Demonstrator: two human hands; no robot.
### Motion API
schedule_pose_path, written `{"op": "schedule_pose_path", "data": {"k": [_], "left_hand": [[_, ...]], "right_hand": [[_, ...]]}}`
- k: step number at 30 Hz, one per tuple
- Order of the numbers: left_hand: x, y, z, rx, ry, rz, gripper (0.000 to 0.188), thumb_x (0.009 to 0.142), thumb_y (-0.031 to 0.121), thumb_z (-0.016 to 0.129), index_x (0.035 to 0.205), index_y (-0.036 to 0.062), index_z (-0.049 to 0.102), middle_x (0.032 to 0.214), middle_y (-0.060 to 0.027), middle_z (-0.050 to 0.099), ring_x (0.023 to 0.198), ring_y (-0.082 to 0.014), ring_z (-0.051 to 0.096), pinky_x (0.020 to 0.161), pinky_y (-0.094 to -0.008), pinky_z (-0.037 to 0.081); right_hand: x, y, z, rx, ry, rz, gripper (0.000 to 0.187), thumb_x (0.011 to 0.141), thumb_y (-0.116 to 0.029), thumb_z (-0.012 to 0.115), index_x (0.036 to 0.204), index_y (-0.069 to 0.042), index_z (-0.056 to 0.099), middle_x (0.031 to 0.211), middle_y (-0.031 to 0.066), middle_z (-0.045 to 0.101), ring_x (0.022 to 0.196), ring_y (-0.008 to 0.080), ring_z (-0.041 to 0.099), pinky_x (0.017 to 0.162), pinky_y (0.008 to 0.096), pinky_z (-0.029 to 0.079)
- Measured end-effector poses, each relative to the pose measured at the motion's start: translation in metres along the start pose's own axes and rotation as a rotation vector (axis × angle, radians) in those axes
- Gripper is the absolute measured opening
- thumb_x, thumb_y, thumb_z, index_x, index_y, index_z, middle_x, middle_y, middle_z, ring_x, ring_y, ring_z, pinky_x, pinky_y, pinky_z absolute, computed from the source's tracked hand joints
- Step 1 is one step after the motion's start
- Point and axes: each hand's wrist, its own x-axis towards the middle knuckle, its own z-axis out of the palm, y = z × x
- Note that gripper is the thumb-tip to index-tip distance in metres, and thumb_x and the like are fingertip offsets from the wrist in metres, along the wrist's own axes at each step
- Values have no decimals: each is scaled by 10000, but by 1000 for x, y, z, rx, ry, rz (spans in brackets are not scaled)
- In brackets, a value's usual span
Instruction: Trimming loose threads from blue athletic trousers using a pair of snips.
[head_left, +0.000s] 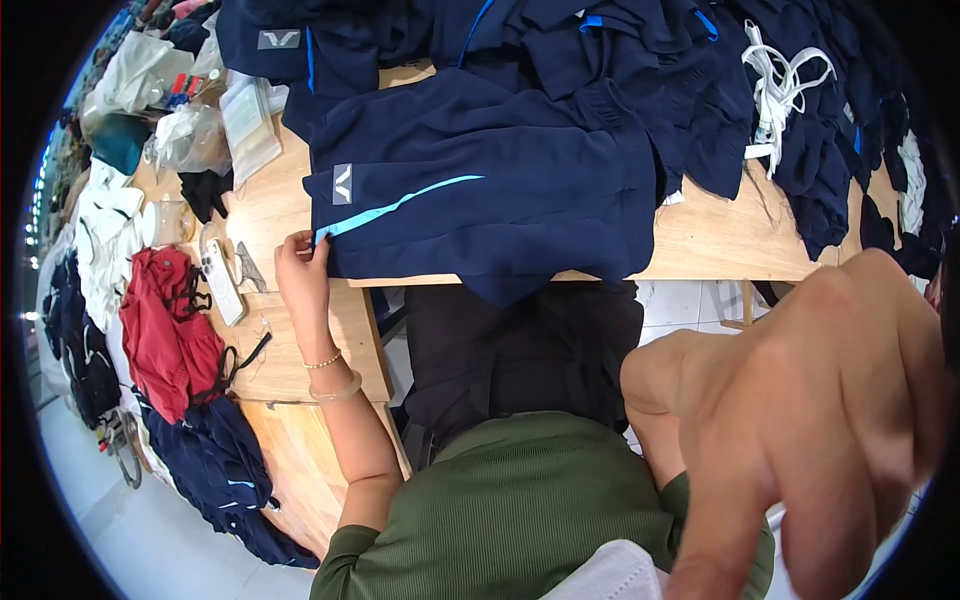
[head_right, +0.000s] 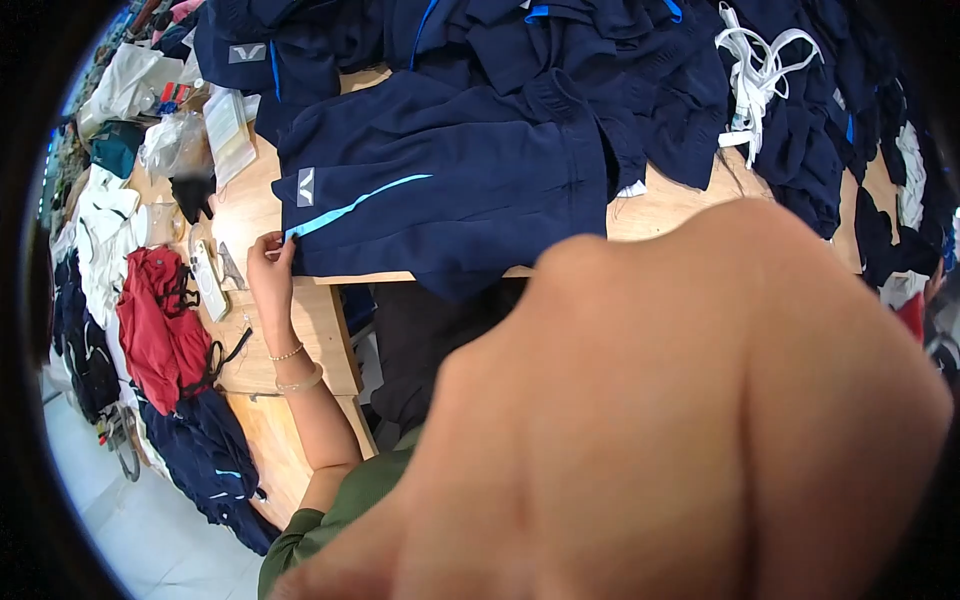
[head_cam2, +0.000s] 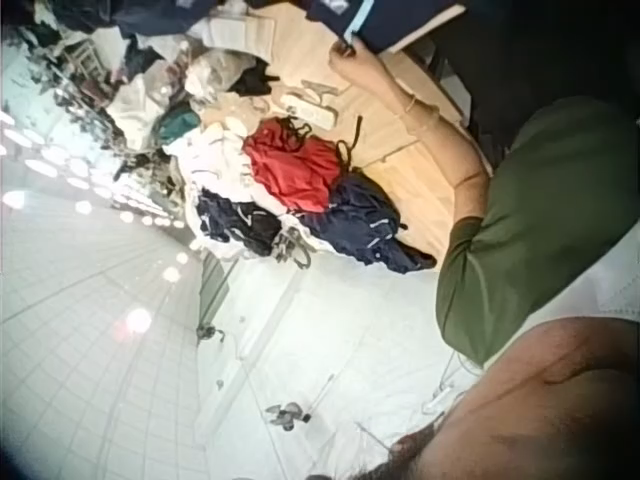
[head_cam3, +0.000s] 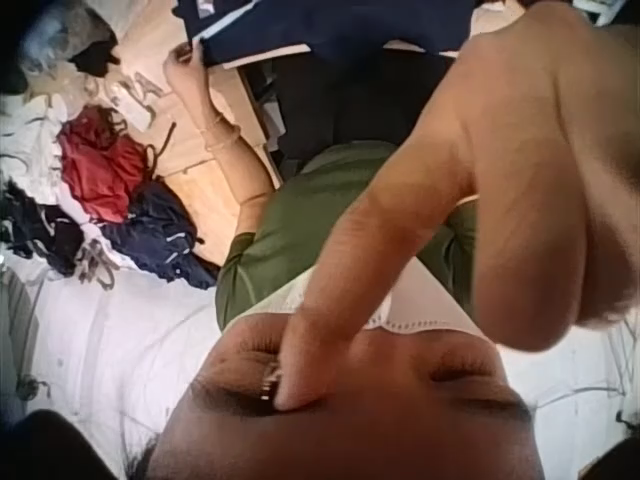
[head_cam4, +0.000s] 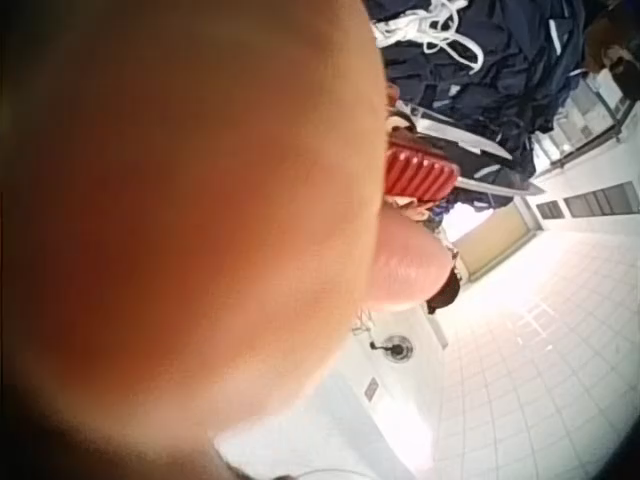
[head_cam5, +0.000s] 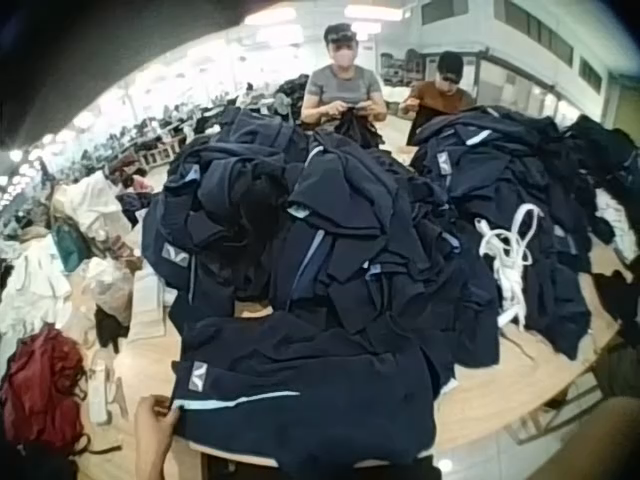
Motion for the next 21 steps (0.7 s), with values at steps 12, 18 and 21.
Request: {"op": "schedule_pose_path", "data": {"k": [12,18,21], "left_hand": [[-14,51,-33,-557,-286,66,178,862,12,681,1034,-33,685,895,-69,703,847,-109,636,779,-260,500],[-43,157,-38,-795,-498,436,217,849,-16,684,1065,-29,673,935,-75,697,909,-143,640,814,-281,497],[-44,185,-33,-859,-496,472,181,812,75,753,974,26,691,876,-43,689,847,-139,631,870,-300,427]], "right_hand": [[-7,47,-80,-1164,340,118,202,906,-156,663,1009,17,652,953,46,561,745,164,547,715,286,513],[6,125,-102,-1584,260,187,360,748,0,779,1098,-5,694,945,83,642,867,138,635,726,237,486],[7,100,-89,-1680,366,308,285,746,12,767,1022,15,695,829,63,647,779,113,633,686,230,479]]}}
